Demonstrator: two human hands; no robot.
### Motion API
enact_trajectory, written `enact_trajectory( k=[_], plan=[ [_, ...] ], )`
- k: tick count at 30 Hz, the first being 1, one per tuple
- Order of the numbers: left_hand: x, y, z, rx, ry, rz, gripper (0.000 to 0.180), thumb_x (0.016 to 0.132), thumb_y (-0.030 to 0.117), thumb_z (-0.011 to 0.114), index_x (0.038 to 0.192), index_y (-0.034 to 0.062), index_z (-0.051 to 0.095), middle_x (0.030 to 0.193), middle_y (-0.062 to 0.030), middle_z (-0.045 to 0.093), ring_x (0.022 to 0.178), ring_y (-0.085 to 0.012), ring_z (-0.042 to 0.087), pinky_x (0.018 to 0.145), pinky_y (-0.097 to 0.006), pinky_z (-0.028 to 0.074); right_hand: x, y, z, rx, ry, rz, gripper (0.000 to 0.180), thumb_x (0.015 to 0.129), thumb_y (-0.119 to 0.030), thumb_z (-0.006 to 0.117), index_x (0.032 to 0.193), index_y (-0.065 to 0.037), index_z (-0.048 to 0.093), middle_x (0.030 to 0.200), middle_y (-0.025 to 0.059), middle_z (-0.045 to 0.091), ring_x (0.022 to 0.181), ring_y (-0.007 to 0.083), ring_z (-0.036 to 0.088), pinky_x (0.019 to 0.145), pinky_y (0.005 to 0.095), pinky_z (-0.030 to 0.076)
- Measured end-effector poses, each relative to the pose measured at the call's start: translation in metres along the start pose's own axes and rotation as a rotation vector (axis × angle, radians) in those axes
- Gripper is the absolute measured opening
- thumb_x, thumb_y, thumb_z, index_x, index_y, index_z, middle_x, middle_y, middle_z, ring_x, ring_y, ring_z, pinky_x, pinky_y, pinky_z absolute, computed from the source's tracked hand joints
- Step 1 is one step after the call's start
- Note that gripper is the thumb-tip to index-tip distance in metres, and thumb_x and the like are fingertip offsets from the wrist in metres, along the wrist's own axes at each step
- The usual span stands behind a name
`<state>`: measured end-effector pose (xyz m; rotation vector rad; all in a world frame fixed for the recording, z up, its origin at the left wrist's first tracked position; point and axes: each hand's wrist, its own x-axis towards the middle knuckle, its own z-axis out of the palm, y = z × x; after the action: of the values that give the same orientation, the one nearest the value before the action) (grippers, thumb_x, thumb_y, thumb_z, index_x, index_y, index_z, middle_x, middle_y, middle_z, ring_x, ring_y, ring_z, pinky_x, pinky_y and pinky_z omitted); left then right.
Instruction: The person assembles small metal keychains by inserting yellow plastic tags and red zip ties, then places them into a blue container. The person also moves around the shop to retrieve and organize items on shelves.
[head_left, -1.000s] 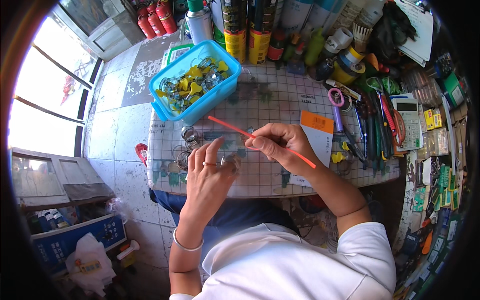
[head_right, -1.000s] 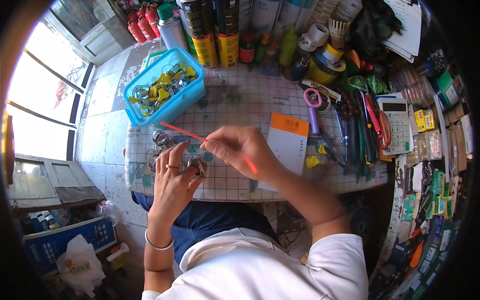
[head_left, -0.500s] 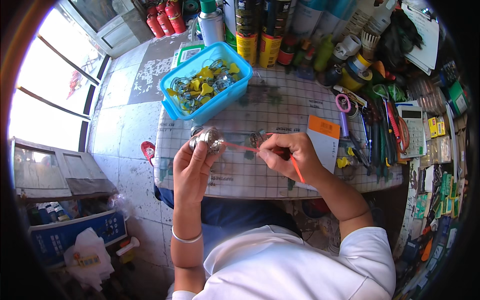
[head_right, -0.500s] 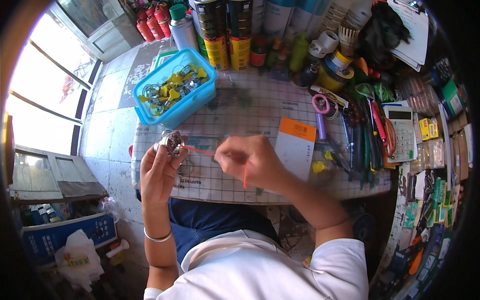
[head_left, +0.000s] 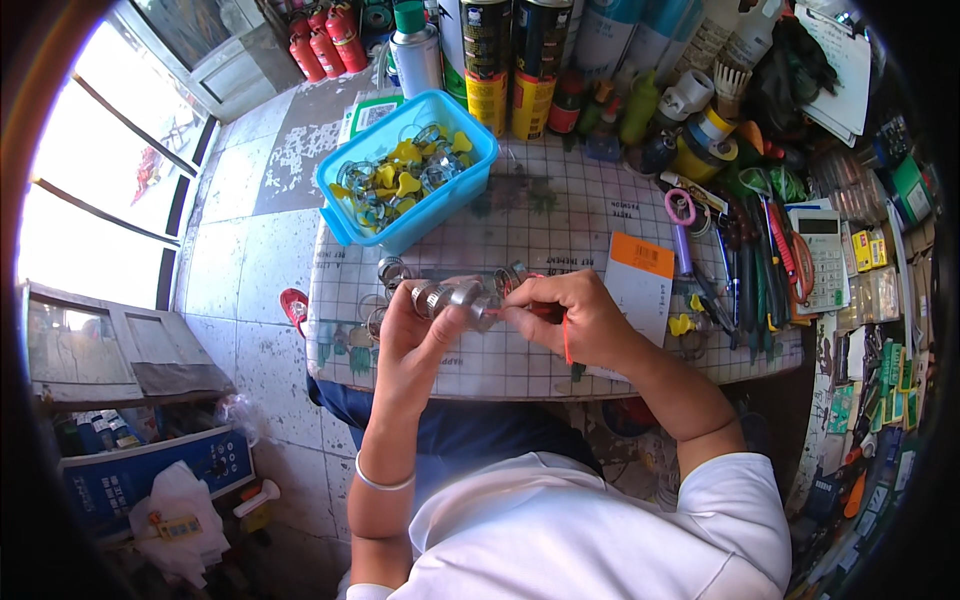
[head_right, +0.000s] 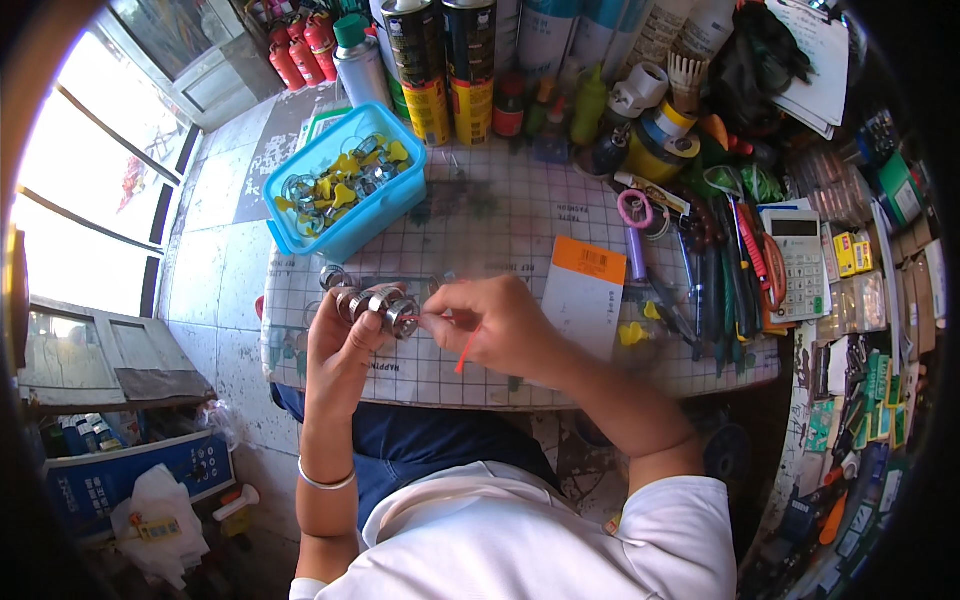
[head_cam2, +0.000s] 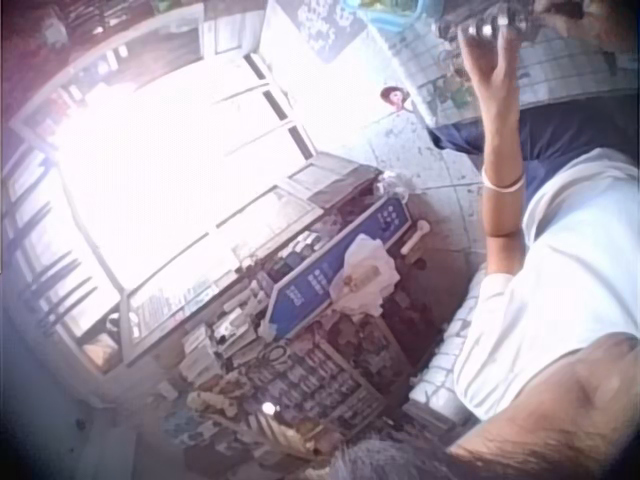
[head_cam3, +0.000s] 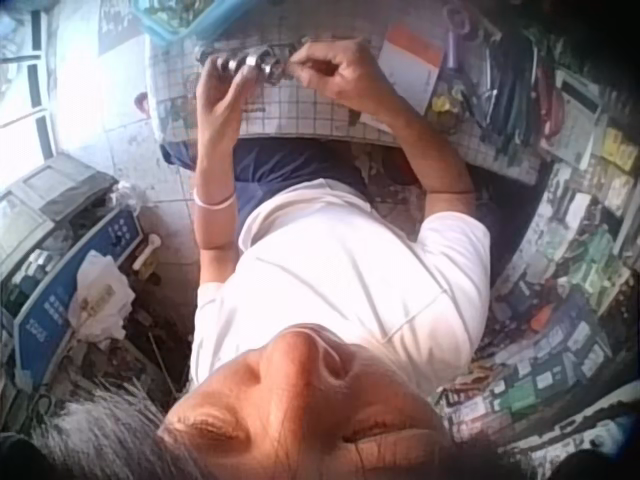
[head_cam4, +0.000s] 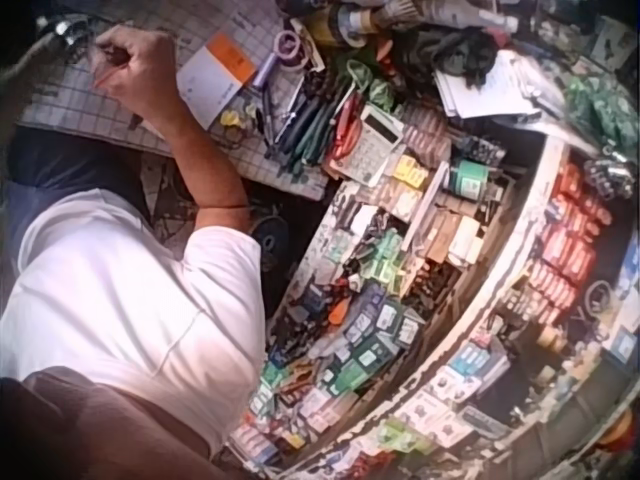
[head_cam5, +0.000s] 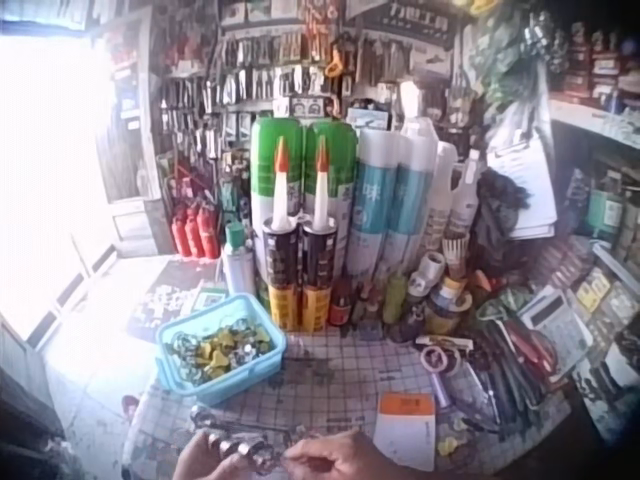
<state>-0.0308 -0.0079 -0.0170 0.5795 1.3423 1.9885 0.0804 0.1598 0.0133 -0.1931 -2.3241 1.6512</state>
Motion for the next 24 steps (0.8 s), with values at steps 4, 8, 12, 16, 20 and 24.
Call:
enact_trajectory(
  k=[4,8,12,16,20,24],
  plan=[
    [-0.001,0.003,0.005,-0.06,-0.026,-0.045,0.024,0.091,0.007,0.061,0.108,0.0011,0.045,0.111,-0.011,0.061,0.096,-0.0114,0.056,0.084,-0.028,0.047,0.0,-0.001,-0.001,-0.012,-0.006,0.011,0.009,0.079,-0.006,0.07,0.086,-0.002,0.068,0.064,0.0032,0.06,0.054,0.0068,0.051,0.051,0.0228,0.041],
    [-0.002,-0.004,0.009,-0.036,-0.046,-0.037,0.027,0.092,0.003,0.057,0.114,-0.0005,0.042,0.115,-0.0124,0.058,0.1,-0.0125,0.055,0.087,-0.03,0.047,0.0,0.006,0.003,-0.191,0.048,-0.096,0.012,0.077,-0.006,0.071,0.088,-0.002,0.068,0.067,0.0068,0.062,0.055,0.0107,0.056,0.053,0.0245,0.044],
    [-0.003,-0.002,0.015,-0.107,-0.086,-0.073,0.036,0.09,-0.004,0.042,0.126,-0.0036,0.037,0.116,-0.014,0.054,0.106,-0.0154,0.054,0.097,-0.035,0.045,0.0,0.01,0.003,-0.265,0.107,-0.112,0.013,0.075,-0.006,0.072,0.087,-0.002,0.068,0.068,0.0079,0.064,0.057,0.0121,0.058,0.054,0.0249,0.046],
    [-0.003,-0.005,0.007,-0.106,-0.145,-0.068,0.044,0.084,-0.008,0.034,0.127,-0.0055,0.04,0.119,-0.0149,0.051,0.111,-0.0187,0.052,0.099,-0.04,0.046,0.0,0.009,0.004,-0.258,0.143,-0.077,0.012,0.075,-0.007,0.073,0.084,-0.001,0.067,0.068,0.008,0.064,0.057,0.0118,0.058,0.054,0.0249,0.045],
    [-0.007,-0.009,0.007,-0.049,-0.117,-0.071,0.04,0.088,-0.01,0.034,0.126,-0.0051,0.042,0.117,-0.013,0.052,0.112,-0.0195,0.051,0.097,-0.038,0.047,-0.001,0.011,0.003,-0.255,0.113,-0.052,0.021,0.075,-0.006,0.074,0.094,-0.003,0.065,0.068,0.0075,0.063,0.056,0.011,0.058,0.053,0.0244,0.045],
    [-0.007,-0.008,0.009,0.218,-0.124,-0.019,0.034,0.09,-0.013,0.036,0.121,-0.0046,0.047,0.109,-0.0137,0.057,0.101,-0.0199,0.059,0.088,-0.035,0.053,0.001,0.001,0.004,-0.266,0.123,0.021,0.034,0.073,-0.01,0.075,0.104,-0.011,0.062,0.074,0.009,0.065,0.06,0.0189,0.063,0.055,0.0289,0.048]
  ],
)
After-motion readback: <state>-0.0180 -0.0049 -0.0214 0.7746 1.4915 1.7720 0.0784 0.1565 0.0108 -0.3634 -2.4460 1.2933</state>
